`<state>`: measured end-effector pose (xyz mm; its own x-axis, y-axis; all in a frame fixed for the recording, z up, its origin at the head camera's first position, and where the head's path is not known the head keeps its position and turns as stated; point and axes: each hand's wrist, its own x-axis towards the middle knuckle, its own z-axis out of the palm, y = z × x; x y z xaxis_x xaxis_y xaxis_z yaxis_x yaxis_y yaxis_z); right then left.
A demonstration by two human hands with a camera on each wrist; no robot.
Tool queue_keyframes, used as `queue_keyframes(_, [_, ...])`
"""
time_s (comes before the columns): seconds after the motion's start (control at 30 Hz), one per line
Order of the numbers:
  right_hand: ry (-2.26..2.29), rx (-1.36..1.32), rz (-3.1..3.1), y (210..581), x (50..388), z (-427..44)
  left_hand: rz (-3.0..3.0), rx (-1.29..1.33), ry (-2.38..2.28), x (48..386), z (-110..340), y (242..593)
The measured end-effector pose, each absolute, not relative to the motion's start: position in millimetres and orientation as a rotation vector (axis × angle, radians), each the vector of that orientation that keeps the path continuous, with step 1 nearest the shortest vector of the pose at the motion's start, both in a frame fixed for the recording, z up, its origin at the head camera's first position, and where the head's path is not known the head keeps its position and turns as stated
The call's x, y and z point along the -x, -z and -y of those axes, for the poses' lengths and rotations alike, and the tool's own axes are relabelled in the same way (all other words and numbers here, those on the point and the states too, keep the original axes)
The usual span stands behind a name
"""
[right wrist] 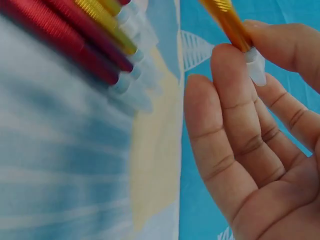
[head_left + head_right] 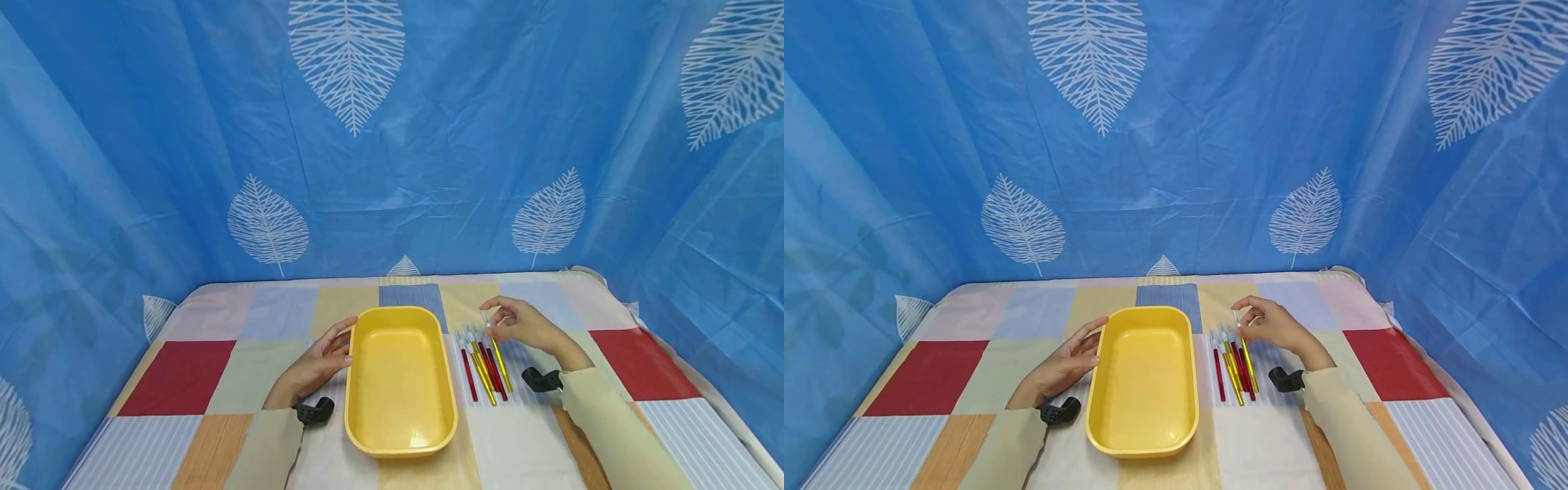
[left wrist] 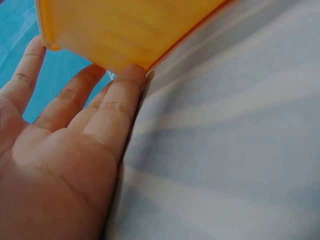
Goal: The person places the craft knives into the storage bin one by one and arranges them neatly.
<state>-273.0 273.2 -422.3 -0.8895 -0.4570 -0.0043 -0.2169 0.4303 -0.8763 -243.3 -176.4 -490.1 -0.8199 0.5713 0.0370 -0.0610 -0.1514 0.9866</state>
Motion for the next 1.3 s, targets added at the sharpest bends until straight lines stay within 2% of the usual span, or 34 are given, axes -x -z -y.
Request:
queue_keyframes(0.9, [1.611, 0.686, -2.428, 406.3, 252.6, -223.7, -1.702, -0.543, -2.027, 243.6, 175.5, 489.8])
queue_keyframes(1.3, [1.624, 0.652, -2.441, 394.2, 247.8, -197.0, -1.71, -0.523, -2.036, 242.3, 174.2, 487.9])
